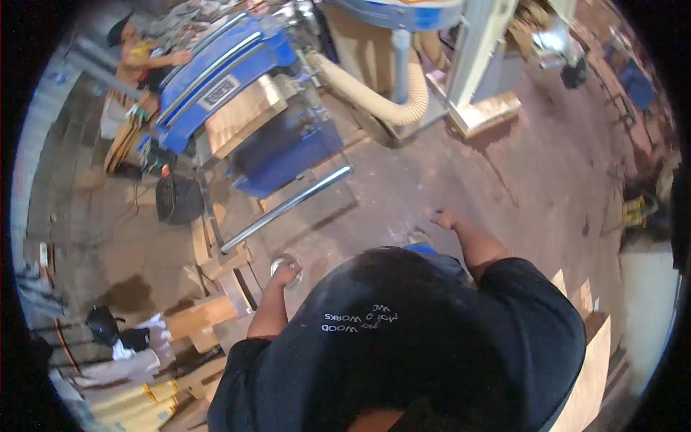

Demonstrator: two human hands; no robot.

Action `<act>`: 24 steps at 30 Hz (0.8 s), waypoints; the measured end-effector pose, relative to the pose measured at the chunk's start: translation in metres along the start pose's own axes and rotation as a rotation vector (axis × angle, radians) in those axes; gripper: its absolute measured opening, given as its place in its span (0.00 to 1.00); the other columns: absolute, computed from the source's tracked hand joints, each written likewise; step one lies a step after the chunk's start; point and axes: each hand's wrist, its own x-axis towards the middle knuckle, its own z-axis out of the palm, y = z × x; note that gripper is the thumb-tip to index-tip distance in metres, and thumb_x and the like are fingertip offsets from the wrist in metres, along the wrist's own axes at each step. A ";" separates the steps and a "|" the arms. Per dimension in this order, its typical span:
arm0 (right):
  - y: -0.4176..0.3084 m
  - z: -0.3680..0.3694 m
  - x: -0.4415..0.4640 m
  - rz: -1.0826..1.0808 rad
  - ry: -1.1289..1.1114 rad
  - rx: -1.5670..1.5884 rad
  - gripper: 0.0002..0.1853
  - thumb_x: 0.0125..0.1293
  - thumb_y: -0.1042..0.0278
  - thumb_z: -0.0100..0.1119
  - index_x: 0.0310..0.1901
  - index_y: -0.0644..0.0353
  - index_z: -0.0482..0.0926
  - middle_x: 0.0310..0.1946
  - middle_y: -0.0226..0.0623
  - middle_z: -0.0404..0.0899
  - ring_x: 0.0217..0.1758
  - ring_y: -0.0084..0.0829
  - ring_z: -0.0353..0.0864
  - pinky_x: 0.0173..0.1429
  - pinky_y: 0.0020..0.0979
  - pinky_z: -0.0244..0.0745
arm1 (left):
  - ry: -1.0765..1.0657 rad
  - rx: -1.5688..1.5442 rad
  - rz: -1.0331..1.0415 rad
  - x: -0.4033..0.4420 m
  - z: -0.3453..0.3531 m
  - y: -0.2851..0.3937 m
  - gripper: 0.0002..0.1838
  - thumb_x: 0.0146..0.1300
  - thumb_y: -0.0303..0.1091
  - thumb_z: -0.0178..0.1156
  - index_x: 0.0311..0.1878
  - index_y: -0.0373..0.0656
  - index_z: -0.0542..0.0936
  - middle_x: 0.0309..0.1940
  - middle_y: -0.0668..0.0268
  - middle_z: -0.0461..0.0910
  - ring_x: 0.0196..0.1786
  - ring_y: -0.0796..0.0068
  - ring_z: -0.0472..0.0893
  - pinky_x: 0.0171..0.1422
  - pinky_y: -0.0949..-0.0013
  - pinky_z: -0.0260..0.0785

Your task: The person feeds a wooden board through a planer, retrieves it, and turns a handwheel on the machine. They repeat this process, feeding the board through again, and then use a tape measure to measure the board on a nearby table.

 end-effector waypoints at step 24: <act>0.084 -0.171 0.356 -0.618 -0.369 -0.586 0.34 0.57 0.44 0.56 0.55 0.68 0.75 0.48 0.58 0.78 0.53 0.49 0.79 0.58 0.38 0.72 | 0.610 -0.449 -0.510 -0.024 0.122 0.320 0.34 0.57 0.49 0.61 0.61 0.36 0.71 0.58 0.46 0.72 0.62 0.52 0.71 0.66 0.60 0.64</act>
